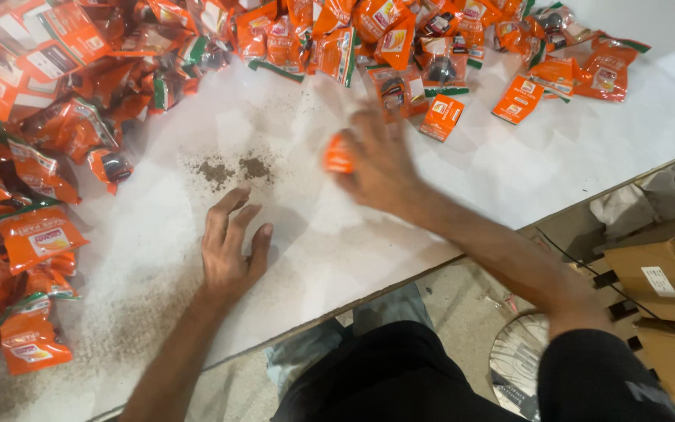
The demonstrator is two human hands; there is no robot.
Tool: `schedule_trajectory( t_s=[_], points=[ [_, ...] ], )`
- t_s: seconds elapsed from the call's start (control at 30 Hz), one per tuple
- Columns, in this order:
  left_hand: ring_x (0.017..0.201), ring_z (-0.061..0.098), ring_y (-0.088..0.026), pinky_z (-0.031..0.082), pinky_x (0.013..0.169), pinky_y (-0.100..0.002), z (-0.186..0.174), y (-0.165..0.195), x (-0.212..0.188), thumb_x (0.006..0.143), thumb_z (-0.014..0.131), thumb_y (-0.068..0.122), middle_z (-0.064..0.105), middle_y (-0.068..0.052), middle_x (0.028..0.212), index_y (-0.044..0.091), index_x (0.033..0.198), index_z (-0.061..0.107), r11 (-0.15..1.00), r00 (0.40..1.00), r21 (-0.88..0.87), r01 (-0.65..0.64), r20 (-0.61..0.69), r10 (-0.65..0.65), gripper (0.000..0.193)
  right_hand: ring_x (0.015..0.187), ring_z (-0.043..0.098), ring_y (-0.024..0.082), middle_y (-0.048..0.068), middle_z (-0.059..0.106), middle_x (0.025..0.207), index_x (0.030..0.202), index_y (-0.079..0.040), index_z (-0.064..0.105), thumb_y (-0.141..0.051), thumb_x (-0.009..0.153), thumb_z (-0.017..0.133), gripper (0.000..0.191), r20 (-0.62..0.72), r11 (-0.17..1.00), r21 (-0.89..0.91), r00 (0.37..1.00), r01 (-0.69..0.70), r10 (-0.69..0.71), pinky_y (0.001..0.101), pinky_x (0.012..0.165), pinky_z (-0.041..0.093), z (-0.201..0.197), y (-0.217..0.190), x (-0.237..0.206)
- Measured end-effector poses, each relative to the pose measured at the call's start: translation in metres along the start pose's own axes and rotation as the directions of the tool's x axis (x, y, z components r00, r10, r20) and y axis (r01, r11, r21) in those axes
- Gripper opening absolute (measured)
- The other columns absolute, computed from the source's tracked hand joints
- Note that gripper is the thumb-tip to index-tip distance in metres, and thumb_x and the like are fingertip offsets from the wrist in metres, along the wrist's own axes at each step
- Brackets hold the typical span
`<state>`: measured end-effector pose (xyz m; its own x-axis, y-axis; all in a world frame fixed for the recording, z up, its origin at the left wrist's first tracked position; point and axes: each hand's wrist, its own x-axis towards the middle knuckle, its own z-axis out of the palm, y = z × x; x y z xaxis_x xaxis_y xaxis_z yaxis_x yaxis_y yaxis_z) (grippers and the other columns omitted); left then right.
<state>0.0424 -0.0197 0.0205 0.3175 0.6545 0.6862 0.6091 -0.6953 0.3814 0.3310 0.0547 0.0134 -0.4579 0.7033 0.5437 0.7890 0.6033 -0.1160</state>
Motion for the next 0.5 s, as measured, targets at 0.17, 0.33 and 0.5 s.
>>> schedule_trajectory(
  t_s=[0.17,0.33,0.5],
  points=[
    [0.119,0.065,-0.036,0.061,0.093,-0.043,0.009,-0.003,0.000,0.091,0.074,0.000,0.058,-0.022,0.135,-0.003,0.121,0.059,1.000,1.000,0.012,-0.007,0.018,0.007,0.033,0.155,0.034,0.045,0.024,0.043,0.157,0.145,0.007,0.052,-0.046,0.106,0.067,0.068,0.035,0.982,-0.156,0.993,-0.106,0.113,0.0739,0.126,0.018,-0.045,0.080,-0.059],
    [0.129,0.057,-0.039,0.051,0.107,-0.049,0.007,-0.012,0.022,0.088,0.074,0.000,0.057,-0.021,0.138,-0.002,0.125,0.060,0.999,1.000,0.050,-0.003,0.021,0.002,0.039,0.154,0.034,0.047,0.029,0.041,0.154,0.148,0.006,0.049,-0.031,0.100,0.075,0.067,-0.105,0.877,-0.399,0.964,-0.266,0.245,0.0771,0.120,0.018,-0.066,0.102,-0.065],
    [0.137,0.051,-0.043,0.046,0.114,-0.050,-0.022,-0.079,0.076,0.087,0.068,-0.002,0.051,-0.025,0.144,-0.003,0.136,0.055,0.987,0.993,0.159,-0.002,-0.118,0.021,0.051,0.140,0.045,0.046,0.026,0.047,0.144,0.137,-0.004,0.055,-0.037,0.091,0.080,0.061,-0.034,0.970,-0.111,0.975,0.216,-0.221,0.0701,0.117,0.031,-0.048,0.057,-0.017]
  ],
)
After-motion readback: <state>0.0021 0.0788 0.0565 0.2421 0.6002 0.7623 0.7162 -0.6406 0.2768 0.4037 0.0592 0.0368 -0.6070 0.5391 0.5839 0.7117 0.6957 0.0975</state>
